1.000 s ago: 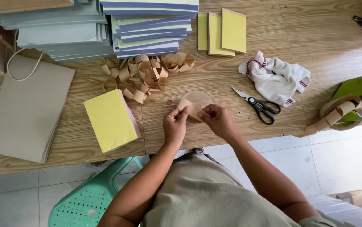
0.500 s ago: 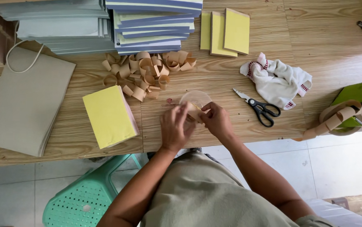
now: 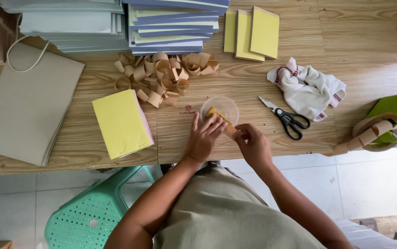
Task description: The person repeatedly applies adhesive from a small container to the spine of yellow notebooks using a sponge applicator, then presses the spine to secure the binding. The person handles multiple notebooks one at a time, stacking completed units on the table.
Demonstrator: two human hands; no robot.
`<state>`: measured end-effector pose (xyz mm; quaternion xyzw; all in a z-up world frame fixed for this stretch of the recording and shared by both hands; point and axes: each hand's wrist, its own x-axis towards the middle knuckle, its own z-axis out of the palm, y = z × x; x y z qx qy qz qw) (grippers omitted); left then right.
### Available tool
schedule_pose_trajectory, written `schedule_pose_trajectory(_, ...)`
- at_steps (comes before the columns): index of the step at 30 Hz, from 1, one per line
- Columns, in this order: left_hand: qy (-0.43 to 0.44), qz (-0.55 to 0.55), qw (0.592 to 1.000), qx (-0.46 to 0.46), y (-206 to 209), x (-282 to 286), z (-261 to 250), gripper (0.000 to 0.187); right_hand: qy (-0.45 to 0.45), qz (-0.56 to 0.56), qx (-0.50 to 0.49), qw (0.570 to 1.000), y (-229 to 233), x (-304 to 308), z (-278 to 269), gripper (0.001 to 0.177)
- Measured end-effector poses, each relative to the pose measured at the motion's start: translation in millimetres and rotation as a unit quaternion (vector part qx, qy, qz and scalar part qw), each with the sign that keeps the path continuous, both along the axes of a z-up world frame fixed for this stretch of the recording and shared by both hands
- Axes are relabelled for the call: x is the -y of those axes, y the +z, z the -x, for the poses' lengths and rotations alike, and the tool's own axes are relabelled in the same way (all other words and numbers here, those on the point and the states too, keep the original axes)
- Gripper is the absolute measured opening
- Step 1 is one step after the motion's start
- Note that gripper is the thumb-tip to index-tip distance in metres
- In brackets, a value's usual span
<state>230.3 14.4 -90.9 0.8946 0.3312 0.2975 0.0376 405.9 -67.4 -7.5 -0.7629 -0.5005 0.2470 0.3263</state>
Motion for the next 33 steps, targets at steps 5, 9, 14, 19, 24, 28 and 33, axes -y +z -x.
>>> schedule_pose_trajectory(5, 0.007, 0.219, 0.960, 0.172, 37, -4, 16, 0.064, 0.061, -0.137, 0.079, 0.986, 26, 6, 3, 0.022)
schedule_pose_trajectory(9, 0.064, 0.367, 0.859, 0.353, 82, 1, 56, 0.023, 0.109, -0.171, 0.091, 0.975, 51, -3, 19, 0.021)
schedule_pose_trajectory(14, 0.126, 0.414, 0.799, 0.418, 115, 34, 136, 0.013, 0.131, -0.117, -0.090, 0.980, 40, -23, 78, 0.025)
schedule_pose_trajectory(19, 0.202, 0.448, 0.737, 0.464, 97, 67, 198, 0.011, 0.159, -0.061, -0.234, 0.957, 26, -34, 148, 0.027)
schedule_pose_trajectory(24, 0.273, 0.430, 0.702, 0.498, 86, 67, 236, 0.015, 0.164, 0.003, -0.326, 0.931, 0, -46, 187, 0.027)
schedule_pose_trajectory(28, 0.287, 0.433, 0.683, 0.513, 104, 55, 241, 0.020, 0.160, -0.002, -0.343, 0.926, 12, -60, 206, 0.026)
schedule_pose_trajectory(33, 0.312, 0.460, 0.601, 0.575, 83, 46, 245, 0.028, 0.125, -0.005, -0.357, 0.926, 26, -68, 221, 0.030)
